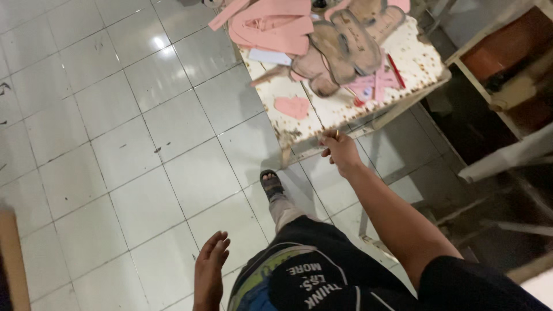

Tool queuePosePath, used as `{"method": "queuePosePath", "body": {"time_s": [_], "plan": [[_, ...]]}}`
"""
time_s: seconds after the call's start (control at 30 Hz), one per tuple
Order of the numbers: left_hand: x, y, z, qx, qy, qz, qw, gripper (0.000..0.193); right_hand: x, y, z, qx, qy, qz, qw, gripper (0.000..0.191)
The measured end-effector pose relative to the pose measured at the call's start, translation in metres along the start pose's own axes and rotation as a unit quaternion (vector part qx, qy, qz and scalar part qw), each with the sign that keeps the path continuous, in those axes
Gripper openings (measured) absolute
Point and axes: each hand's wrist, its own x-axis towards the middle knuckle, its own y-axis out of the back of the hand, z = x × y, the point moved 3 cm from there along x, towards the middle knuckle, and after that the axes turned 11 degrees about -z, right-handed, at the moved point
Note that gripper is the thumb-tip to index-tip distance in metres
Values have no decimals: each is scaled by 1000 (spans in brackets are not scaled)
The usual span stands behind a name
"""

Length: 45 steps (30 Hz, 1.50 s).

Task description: The person picks up pink paper pattern pieces from a cluttered worktable, places them on a brown paper sheet, and traces around them with a pen. They then gather the pattern pieces, stack them, and handle sandal-shaped sole boards and a dark strap on the table.

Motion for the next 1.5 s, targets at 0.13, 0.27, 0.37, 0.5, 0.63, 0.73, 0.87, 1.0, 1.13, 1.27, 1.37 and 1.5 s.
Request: {"method": "queuePosePath", "body": {"time_s": [0.13, 0.27, 0.37, 0.5, 0.63, 0.73, 0.87, 1.0, 1.13, 1.27, 1.37, 1.5], "plan": [[51, 31, 36, -6, 53, 28, 998, 56, 66, -13, -21, 107, -36, 87, 990, 30], [101, 55, 81, 7, 69, 38, 997, 57, 122, -13, -43, 184, -32, 108, 976, 22], [132, 65, 112, 35, 64, 38, 997, 58, 154, -18, -56, 171, -63, 126, 975, 17], [178, 65, 144, 37, 62, 4, 997, 60, 183, -42, -65, 192, -93, 92, 973, 17], [230, 69, 173, 52, 77, -55, 994, 61, 197, -86, -72, 206, -110, 28, 972, 21], [282, 72, 202, 67, 89, -93, 989, 63, 207, -119, -84, 178, -121, 13, 976, 28], [364, 73, 253, 83, 50, -173, 980, 63, 227, -143, -103, 219, -97, 70, 968, 41], [439, 61, 306, 151, 47, -245, 956, 65, 245, -147, -117, 187, -79, 141, 969, 43], [502, 34, 344, 198, 40, -319, 926, 65, 250, -158, -114, 197, -100, 184, 958, 37], [537, -19, 377, 210, -23, -400, 892, 71, 243, -184, -104, 192, -116, 188, 956, 35], [544, -58, 396, 203, 80, -419, 882, 81, 226, -200, -99, 180, -127, 167, 961, 37], [547, -94, 404, 242, 173, -372, 879, 77, 202, -204, -94, 156, -146, 186, 959, 40]]}}
